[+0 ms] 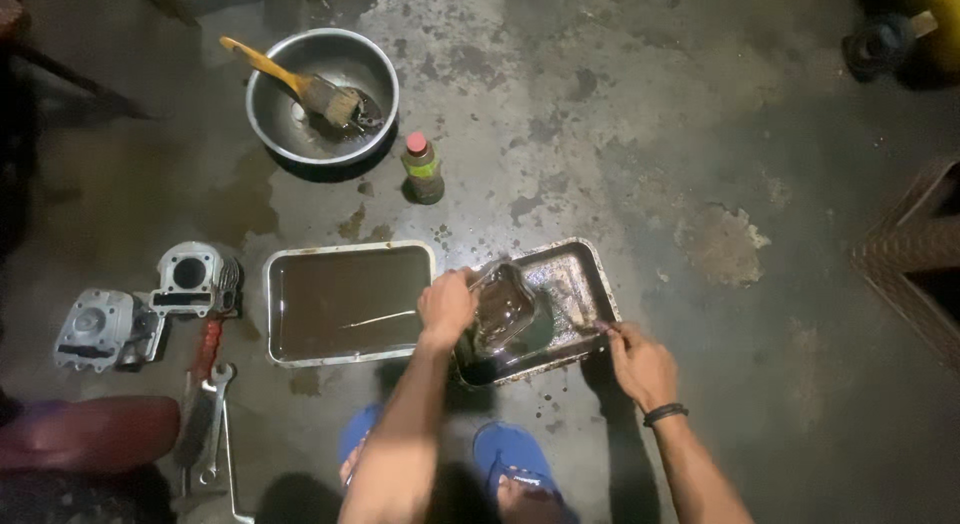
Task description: The person scrubs a greasy engine part with a green brush inside a metal tray filled with liquid. The person holds the part with one hand and scrubs it with the other, turning it over to clean different sides. Nearby, a disassembled engine block and a bowl with a brush are visible on the floor.
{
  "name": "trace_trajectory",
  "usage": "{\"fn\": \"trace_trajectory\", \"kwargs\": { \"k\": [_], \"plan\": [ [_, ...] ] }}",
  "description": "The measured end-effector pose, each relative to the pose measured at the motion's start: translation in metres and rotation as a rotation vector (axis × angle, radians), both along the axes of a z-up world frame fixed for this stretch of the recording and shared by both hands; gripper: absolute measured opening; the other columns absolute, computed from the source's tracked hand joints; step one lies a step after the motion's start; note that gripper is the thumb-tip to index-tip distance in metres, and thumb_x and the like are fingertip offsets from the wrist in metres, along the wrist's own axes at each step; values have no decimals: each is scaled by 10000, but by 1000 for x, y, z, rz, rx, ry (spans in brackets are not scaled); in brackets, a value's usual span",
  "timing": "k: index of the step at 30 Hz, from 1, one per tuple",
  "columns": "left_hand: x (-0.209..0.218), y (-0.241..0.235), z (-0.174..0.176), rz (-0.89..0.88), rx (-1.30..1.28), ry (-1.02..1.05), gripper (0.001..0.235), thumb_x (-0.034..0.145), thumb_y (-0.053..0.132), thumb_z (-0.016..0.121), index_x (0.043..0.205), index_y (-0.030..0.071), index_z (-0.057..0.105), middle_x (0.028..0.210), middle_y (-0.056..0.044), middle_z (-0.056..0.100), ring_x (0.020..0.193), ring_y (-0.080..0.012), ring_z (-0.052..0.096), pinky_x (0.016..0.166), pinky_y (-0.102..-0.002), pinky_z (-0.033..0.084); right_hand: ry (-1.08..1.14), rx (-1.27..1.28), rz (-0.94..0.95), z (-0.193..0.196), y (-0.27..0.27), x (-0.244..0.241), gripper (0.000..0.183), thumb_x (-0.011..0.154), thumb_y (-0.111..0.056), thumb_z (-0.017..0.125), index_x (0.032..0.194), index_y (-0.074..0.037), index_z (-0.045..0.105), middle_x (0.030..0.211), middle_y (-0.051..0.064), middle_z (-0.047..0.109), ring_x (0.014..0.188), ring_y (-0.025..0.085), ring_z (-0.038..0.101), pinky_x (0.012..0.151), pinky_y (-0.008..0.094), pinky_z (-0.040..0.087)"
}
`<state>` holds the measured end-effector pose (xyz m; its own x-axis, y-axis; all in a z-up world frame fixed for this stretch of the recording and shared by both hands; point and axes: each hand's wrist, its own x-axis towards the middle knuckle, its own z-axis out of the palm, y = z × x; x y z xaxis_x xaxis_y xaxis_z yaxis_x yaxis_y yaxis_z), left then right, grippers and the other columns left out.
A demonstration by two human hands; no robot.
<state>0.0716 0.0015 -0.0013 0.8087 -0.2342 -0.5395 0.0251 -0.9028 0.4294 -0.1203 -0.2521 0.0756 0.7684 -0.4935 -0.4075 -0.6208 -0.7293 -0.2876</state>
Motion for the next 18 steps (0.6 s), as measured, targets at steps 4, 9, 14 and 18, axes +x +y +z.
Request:
{"fn": "trace_trajectory", "kwargs": {
  "k": [4, 9, 14, 18],
  "plan": [
    [4, -3, 11, -174, -12, -30, 310, 907, 244, 688, 1209, 263, 757, 1181, -68, 711, 1121, -368, 707, 928, -529, 589, 126, -167, 101, -16, 5, 17, 428, 1046, -422, 446, 1196, -144, 735, 984, 126, 781, 929, 309, 766, 779, 401, 584],
    [2, -10, 29, -246, -163, 8, 400, 877, 62, 617, 1237, 184, 744, 1314, -137, 670, 1189, -422, 663, 999, -552, 558, 209, -277, 336, -39, 15, 31, 384, 1054, -417, 427, 1277, -263, 700, 1057, 25, 771, 964, 215, 765, 777, 344, 600],
    [-9, 0, 34, -47, -350, -9, 463, 883, 85, 654, 1343, 142, 654, 1340, -153, 590, 1242, -421, 615, 1057, -537, 520, 234, -236, 397, -32, 19, 32, 427, 1018, -465, 395, 1261, -286, 697, 1093, 47, 753, 997, 251, 755, 828, 412, 615],
    [-21, 12, 38, 195, -393, 12, 504, 938, 99, 565, 1436, 171, 548, 1408, -159, 522, 1293, -402, 582, 1086, -522, 500, 262, -268, 313, 10, 40, 30, 431, 1023, -472, 460, 1227, -185, 709, 1041, 80, 763, 1018, 247, 761, 840, 371, 607]
  ]
}}
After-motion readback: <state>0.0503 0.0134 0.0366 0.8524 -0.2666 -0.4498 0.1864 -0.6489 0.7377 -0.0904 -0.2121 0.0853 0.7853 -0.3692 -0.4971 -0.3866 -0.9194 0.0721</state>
